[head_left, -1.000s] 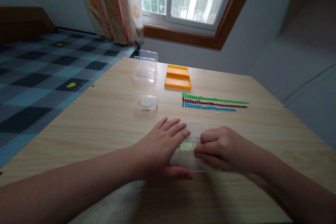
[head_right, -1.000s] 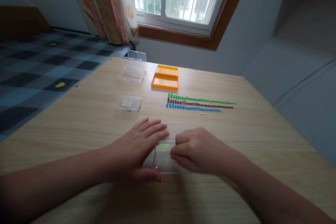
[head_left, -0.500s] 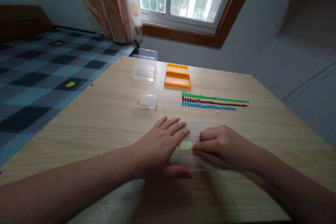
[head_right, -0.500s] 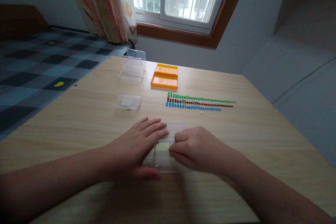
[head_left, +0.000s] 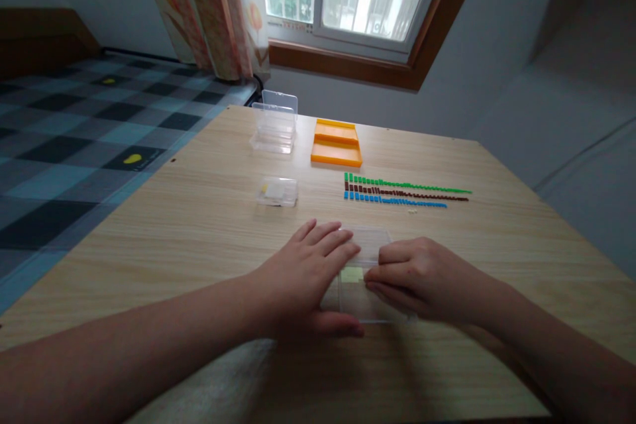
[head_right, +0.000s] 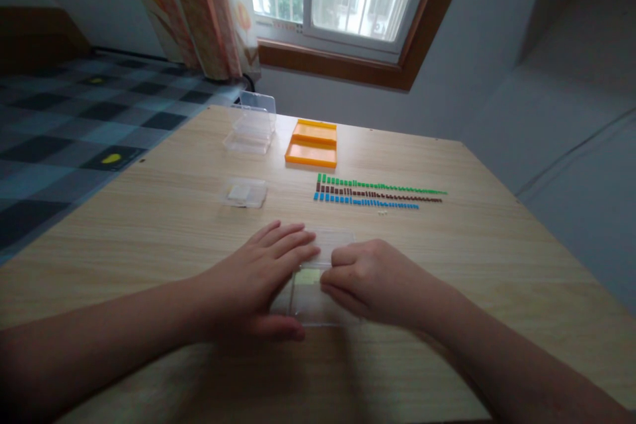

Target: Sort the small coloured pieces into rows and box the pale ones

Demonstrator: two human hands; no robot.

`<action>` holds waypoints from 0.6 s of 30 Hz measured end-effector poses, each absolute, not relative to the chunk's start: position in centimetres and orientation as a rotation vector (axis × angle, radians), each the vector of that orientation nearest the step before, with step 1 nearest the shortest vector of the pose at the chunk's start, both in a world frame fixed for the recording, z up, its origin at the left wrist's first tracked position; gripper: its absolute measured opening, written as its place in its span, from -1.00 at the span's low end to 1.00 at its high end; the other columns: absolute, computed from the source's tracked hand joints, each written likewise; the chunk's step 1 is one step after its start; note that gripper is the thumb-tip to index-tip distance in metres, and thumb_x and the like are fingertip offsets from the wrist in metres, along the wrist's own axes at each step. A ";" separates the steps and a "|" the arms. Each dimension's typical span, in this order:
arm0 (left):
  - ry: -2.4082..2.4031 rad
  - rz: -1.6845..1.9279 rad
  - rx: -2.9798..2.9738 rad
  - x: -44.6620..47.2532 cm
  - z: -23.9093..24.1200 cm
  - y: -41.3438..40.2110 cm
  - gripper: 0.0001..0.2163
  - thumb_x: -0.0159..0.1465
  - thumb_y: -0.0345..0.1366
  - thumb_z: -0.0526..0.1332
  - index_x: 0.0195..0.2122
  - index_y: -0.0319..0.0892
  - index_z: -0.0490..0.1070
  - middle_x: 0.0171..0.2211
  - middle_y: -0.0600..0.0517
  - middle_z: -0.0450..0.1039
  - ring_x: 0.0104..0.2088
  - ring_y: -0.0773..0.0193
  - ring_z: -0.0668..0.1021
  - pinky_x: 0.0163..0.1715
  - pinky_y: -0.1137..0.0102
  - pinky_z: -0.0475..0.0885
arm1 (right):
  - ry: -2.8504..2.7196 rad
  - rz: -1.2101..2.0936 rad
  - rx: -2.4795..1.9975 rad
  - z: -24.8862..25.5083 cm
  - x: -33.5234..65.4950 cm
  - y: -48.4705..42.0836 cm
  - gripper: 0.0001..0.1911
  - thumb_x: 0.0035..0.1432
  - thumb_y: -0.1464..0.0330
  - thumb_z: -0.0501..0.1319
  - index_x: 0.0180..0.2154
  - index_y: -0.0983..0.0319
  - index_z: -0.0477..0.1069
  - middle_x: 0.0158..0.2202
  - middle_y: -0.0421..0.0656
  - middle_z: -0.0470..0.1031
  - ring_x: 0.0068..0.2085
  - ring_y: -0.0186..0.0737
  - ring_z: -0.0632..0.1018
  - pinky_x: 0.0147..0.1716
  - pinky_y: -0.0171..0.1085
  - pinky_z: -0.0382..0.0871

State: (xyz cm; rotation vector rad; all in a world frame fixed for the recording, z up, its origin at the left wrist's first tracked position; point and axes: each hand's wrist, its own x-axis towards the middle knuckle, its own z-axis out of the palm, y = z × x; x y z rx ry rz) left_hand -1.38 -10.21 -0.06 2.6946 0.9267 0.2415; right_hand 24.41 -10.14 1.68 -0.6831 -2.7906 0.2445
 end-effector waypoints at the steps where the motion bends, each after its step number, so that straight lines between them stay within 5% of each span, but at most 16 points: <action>1: 0.927 0.234 2.696 -1.3 0.0 -10.2 -0.09 0.15 0.34 0.31 0.34 -0.23 0.24 0.39 -0.30 0.19 0.40 -0.29 0.19 0.38 -0.20 -0.01 | -2.794 0.241 -0.686 1.6 24.4 -10.1 -0.67 0.44 0.36 0.08 -0.32 0.26 0.55 -0.47 -0.22 0.35 -0.48 -0.39 0.24 -0.43 -0.30 0.02; 18: 0.929 0.234 2.694 -1.3 0.1 -10.2 -0.09 0.15 0.34 0.31 0.34 -0.23 0.24 0.38 -0.31 0.19 0.40 -0.29 0.19 0.37 -0.22 -0.01 | -2.809 0.264 -0.674 1.8 24.5 -10.3 -0.68 0.43 0.35 0.09 -0.29 0.23 0.57 -0.46 -0.22 0.37 -0.47 -0.39 0.24 -0.42 -0.30 0.03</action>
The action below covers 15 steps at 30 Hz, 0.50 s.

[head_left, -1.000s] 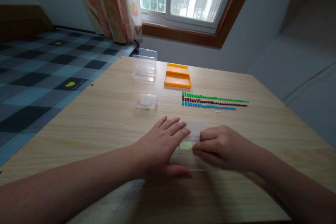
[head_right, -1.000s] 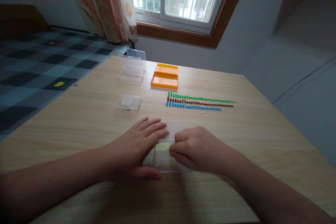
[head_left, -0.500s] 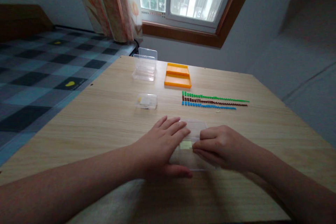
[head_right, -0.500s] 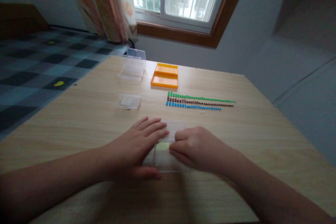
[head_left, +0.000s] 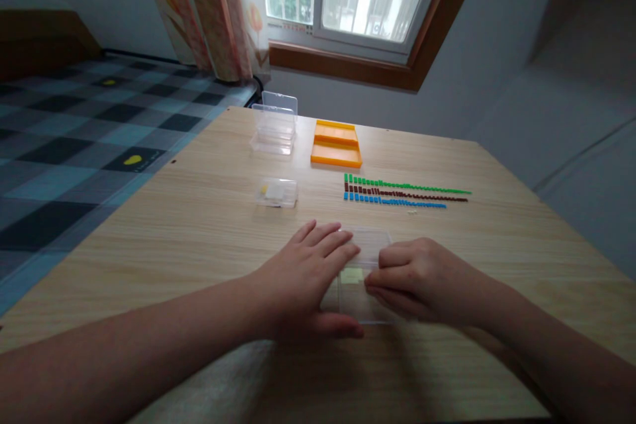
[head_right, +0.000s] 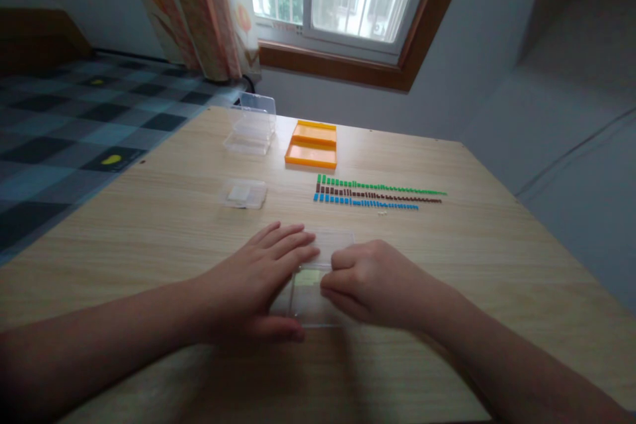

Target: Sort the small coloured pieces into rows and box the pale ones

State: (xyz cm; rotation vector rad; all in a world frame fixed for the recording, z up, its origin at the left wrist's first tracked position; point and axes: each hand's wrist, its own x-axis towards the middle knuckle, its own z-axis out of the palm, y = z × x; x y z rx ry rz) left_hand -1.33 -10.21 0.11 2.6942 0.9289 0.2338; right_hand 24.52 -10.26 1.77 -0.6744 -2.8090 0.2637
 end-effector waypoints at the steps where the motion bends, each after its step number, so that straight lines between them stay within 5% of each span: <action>1: 0.930 0.237 2.693 -1.3 0.1 -10.2 -0.08 0.14 0.34 0.31 0.33 -0.24 0.24 0.38 -0.31 0.19 0.40 -0.29 0.18 0.37 -0.22 -0.01 | -2.814 0.265 -0.665 1.8 24.5 -10.3 -0.69 0.43 0.35 0.09 -0.28 0.22 0.57 -0.46 -0.22 0.37 -0.47 -0.38 0.25 -0.42 -0.30 0.04; 15: 0.925 0.232 2.703 -1.3 -0.1 -10.2 -0.09 0.14 0.33 0.32 0.33 -0.23 0.25 0.38 -0.30 0.19 0.40 -0.29 0.19 0.37 -0.22 -0.01 | -2.835 0.220 -0.631 1.6 24.5 -10.0 -0.74 0.42 0.34 0.11 -0.18 0.15 0.59 -0.43 -0.23 0.42 -0.44 -0.36 0.32 -0.40 -0.28 0.07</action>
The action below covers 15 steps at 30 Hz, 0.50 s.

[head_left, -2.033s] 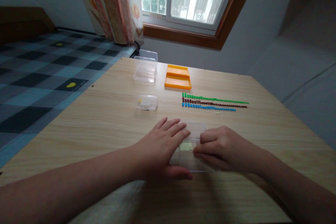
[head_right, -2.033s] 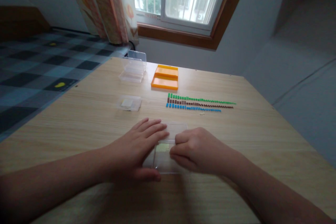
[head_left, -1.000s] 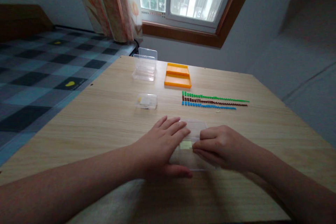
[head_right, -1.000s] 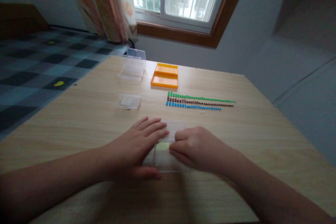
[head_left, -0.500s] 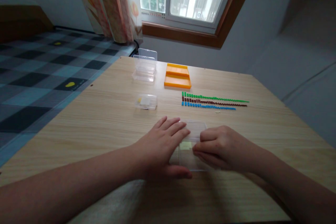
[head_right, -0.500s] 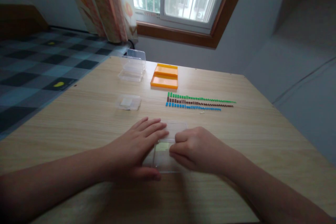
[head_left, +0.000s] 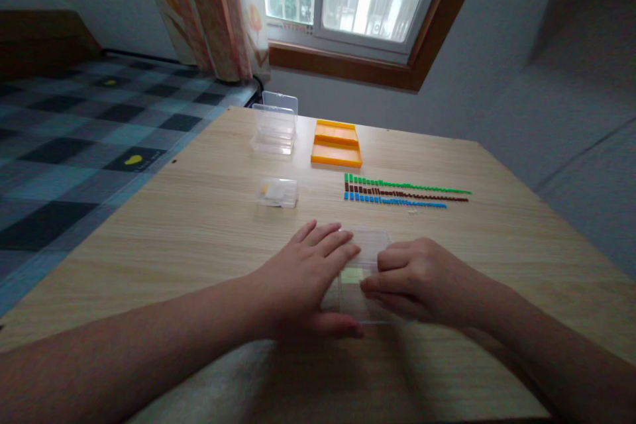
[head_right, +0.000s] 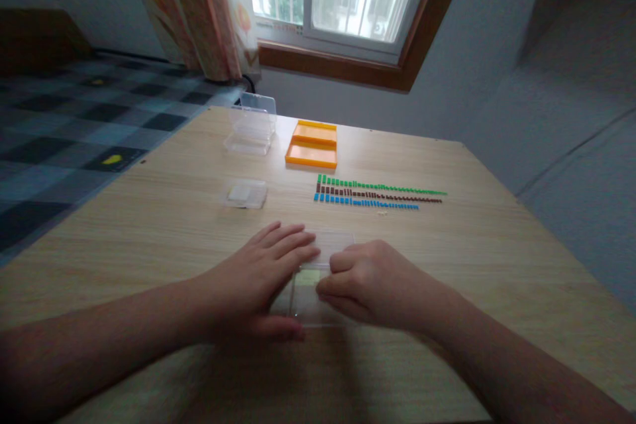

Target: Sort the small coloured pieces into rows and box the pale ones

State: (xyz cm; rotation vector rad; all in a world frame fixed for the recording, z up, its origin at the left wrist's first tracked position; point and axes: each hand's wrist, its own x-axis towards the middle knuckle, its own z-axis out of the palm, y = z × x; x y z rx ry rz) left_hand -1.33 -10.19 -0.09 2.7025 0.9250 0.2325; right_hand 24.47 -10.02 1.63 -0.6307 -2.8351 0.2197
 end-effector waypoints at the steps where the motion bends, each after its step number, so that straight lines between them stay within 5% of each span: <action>1: 0.922 0.236 2.702 -1.3 -0.1 -10.2 -0.10 0.15 0.32 0.32 0.33 -0.23 0.25 0.38 -0.30 0.19 0.40 -0.29 0.19 0.37 -0.21 -0.01 | -2.829 0.223 -0.621 1.6 24.4 -10.1 -0.75 0.42 0.34 0.11 -0.18 0.15 0.59 -0.43 -0.23 0.42 -0.45 -0.36 0.33 -0.40 -0.28 0.07; 8: 0.928 0.254 2.695 -1.3 -0.1 -10.2 -0.09 0.14 0.32 0.33 0.34 -0.21 0.25 0.39 -0.29 0.19 0.40 -0.28 0.20 0.39 -0.19 -0.02 | -2.454 0.248 -0.548 3.5 25.1 -9.7 -0.84 0.37 0.43 0.19 -0.16 0.27 0.57 -0.50 -0.24 0.39 -0.50 -0.44 0.37 -0.48 -0.38 0.15; 15: 0.955 0.146 2.681 -1.4 0.4 -10.1 -0.08 0.14 0.32 0.33 0.36 -0.22 0.23 0.41 -0.27 0.16 0.41 -0.28 0.18 0.38 -0.23 -0.02 | -2.083 -0.124 -1.157 4.3 30.7 -4.9 -0.82 0.29 0.32 0.28 -0.26 0.26 0.63 -0.45 -0.16 0.55 -0.48 -0.38 0.46 -0.48 -0.37 0.23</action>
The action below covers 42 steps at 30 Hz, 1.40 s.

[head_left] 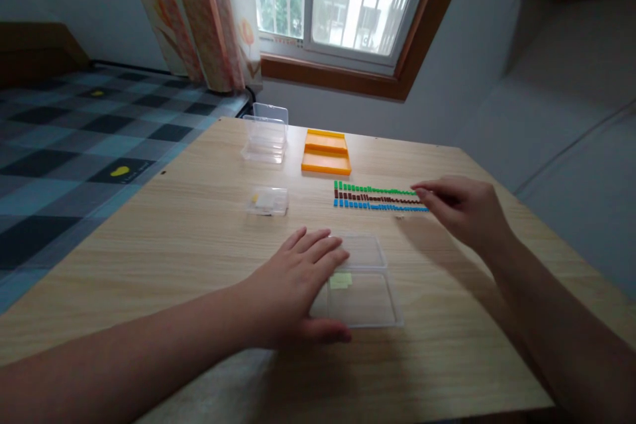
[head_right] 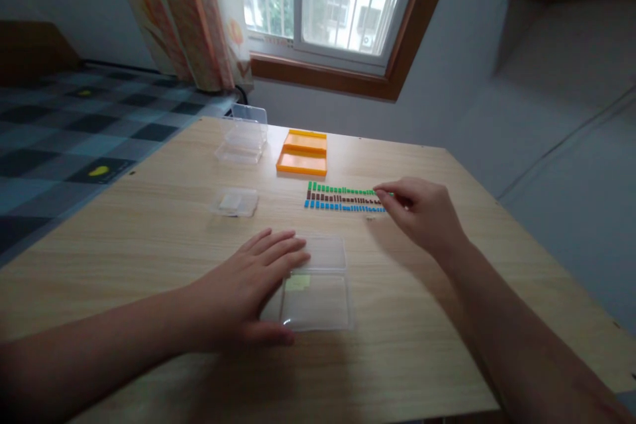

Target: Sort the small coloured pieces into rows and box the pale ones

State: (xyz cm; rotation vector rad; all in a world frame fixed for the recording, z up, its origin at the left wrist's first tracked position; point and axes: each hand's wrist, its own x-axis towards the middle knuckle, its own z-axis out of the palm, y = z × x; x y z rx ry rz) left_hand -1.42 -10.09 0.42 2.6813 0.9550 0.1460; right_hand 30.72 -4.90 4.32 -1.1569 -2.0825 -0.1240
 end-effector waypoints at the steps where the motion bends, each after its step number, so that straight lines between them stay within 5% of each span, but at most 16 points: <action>1: 0.956 0.145 2.680 -1.4 0.5 -10.1 -0.08 0.14 0.32 0.33 0.35 -0.22 0.23 0.40 -0.27 0.16 0.41 -0.28 0.18 0.38 -0.23 -0.01 | -2.106 -0.098 -1.217 4.0 31.5 -4.1 -0.80 0.28 0.31 0.27 -0.27 0.26 0.65 -0.44 -0.15 0.57 -0.48 -0.36 0.47 -0.48 -0.36 0.24; 18: 0.974 0.123 2.668 -1.5 0.5 -10.0 -0.12 0.17 0.32 0.30 0.35 -0.18 0.25 0.42 -0.25 0.14 0.42 -0.28 0.16 0.38 -0.24 0.00 | -2.334 0.122 -1.657 0.7 31.3 -2.4 -0.79 0.24 0.31 0.24 -0.24 0.15 0.69 -0.26 -0.13 0.61 -0.29 -0.26 0.55 -0.33 -0.32 0.29; 27: 0.933 0.248 2.654 -1.8 0.0 -10.0 -0.13 0.16 0.31 0.32 0.34 -0.18 0.26 0.39 -0.26 0.19 0.40 -0.29 0.19 0.37 -0.25 0.00 | -2.324 0.132 -1.535 1.5 30.2 -3.2 -0.80 0.27 0.35 0.23 -0.31 0.22 0.63 -0.32 -0.14 0.56 -0.35 -0.31 0.49 -0.33 -0.33 0.24; 35: 0.947 0.203 2.687 -1.4 0.3 -10.1 -0.09 0.14 0.33 0.32 0.35 -0.20 0.25 0.39 -0.29 0.19 0.40 -0.28 0.20 0.38 -0.20 0.00 | -2.574 0.498 -0.949 4.0 24.7 -10.5 -0.84 0.30 0.42 0.18 -0.27 0.22 0.55 -0.33 -0.19 0.49 -0.31 -0.37 0.47 -0.28 -0.38 0.24; 42: 0.961 0.165 2.679 -1.3 0.5 -10.1 -0.08 0.12 0.32 0.35 0.34 -0.19 0.24 0.39 -0.29 0.18 0.40 -0.29 0.19 0.38 -0.21 0.00 | -2.806 0.398 -0.913 2.7 23.7 -11.2 -0.76 0.32 0.43 0.15 -0.42 0.24 0.46 -0.40 -0.22 0.43 -0.39 -0.38 0.35 -0.37 -0.32 0.09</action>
